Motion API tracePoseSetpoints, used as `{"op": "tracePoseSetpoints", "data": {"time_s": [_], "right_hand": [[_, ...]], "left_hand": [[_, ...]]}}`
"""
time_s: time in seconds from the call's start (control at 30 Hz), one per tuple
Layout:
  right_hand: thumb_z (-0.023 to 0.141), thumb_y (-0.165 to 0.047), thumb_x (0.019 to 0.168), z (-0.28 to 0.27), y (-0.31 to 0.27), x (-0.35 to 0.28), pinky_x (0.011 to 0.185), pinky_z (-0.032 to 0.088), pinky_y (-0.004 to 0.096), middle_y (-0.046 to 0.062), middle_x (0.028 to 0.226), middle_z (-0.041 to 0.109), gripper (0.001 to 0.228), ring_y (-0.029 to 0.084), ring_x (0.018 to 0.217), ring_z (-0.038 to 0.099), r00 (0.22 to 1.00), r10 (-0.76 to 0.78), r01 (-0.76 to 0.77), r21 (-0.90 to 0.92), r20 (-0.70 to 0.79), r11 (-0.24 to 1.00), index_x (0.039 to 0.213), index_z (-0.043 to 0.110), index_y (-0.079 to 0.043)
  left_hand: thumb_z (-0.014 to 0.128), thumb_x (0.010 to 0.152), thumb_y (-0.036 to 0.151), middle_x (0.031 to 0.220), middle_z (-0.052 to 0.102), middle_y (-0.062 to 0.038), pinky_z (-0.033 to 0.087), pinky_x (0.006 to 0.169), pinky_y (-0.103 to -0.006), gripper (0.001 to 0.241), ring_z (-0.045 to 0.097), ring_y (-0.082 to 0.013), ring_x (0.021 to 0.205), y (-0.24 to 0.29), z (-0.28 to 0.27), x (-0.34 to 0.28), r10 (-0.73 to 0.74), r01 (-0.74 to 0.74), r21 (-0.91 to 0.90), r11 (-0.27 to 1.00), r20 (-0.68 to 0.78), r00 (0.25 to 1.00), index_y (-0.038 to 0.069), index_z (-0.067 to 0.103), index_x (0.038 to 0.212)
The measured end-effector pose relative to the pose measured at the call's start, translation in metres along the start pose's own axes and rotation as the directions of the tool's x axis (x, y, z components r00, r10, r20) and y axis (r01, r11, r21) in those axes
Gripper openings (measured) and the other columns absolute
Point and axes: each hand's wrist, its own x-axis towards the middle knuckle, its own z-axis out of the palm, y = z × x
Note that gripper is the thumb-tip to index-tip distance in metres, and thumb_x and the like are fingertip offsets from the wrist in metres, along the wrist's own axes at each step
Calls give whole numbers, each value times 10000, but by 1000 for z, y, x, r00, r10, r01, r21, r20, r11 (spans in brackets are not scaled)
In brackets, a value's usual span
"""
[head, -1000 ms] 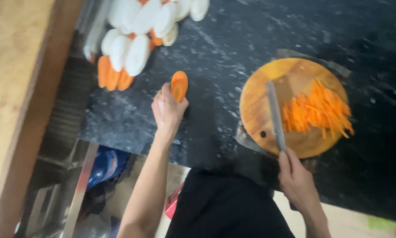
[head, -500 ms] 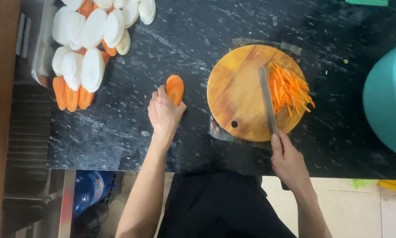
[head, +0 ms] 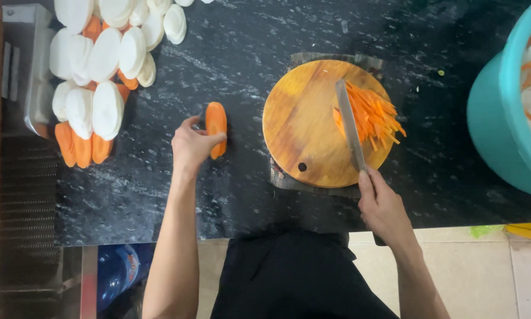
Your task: Slicing carrots into thin julienne strips on a wooden cutting board using a large knife
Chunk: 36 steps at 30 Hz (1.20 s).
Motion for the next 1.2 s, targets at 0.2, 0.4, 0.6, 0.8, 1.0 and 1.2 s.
{"op": "tracePoseSetpoints", "data": {"time_s": [0.2, 0.4, 0.6, 0.8, 1.0, 1.2], "right_hand": [[395, -470, 1053, 3, -6, -2, 884, 520, 561, 269, 817, 734, 587, 452, 897, 728, 1000, -7, 7, -24, 17, 1000, 1476, 541, -91], [399, -518, 1022, 20, 1, 1, 1097, 419, 578, 315, 1212, 678, 570, 493, 1235, 572, 998, -52, 55, -56, 42, 997, 1448, 567, -179], [357, -518, 1024, 25, -10, -9, 1094, 427, 577, 309, 1213, 675, 566, 492, 1218, 578, 997, -31, 35, -51, 77, 998, 1491, 513, -240], [355, -524, 1026, 31, -4, -7, 1085, 434, 573, 303, 1222, 672, 562, 497, 1216, 578, 997, -49, 52, -42, 63, 998, 1488, 510, -244], [341, -530, 1028, 37, 2, -5, 1079, 434, 583, 323, 1200, 673, 564, 515, 1193, 586, 997, -48, 52, -71, 65, 996, 1500, 488, -260], [324, -525, 1032, 37, -1, -2, 1078, 433, 585, 336, 1205, 666, 575, 519, 1194, 587, 997, -42, 48, -90, 69, 995, 1502, 480, -233]], "left_hand": [[1010, 554, 276, 942, 731, -259, 651, 645, -373, 964, 762, -310, 791, 55, 18, -50, 138, 56, -610, 790, 267, 954, -74, 587, 1346], [810, 591, 398, 955, 762, -186, 632, 768, -549, 780, 753, -422, 866, 127, 88, -108, 322, -345, 173, 923, 147, 935, 110, 680, 1304], [811, 711, 289, 1126, 650, -192, 625, 810, -526, 717, 718, -436, 950, 132, 128, -124, 422, -434, 201, 878, 104, 901, 45, 603, 1352], [664, 937, 247, 1202, 694, -133, 593, 886, -485, 378, 706, -387, 1084, 126, 132, -105, 513, -515, -37, 856, -53, 857, 91, 698, 1280], [654, 936, 220, 1370, 640, -98, 610, 824, -432, 362, 678, -332, 1067, 106, 148, -106, 632, -623, 118, 774, -63, 773, 145, 710, 1285], [591, 964, 229, 1347, 641, -116, 582, 845, -367, 399, 651, -306, 1050, 103, 167, -109, 720, -655, 364, 663, -69, 691, 106, 666, 1337]]}}
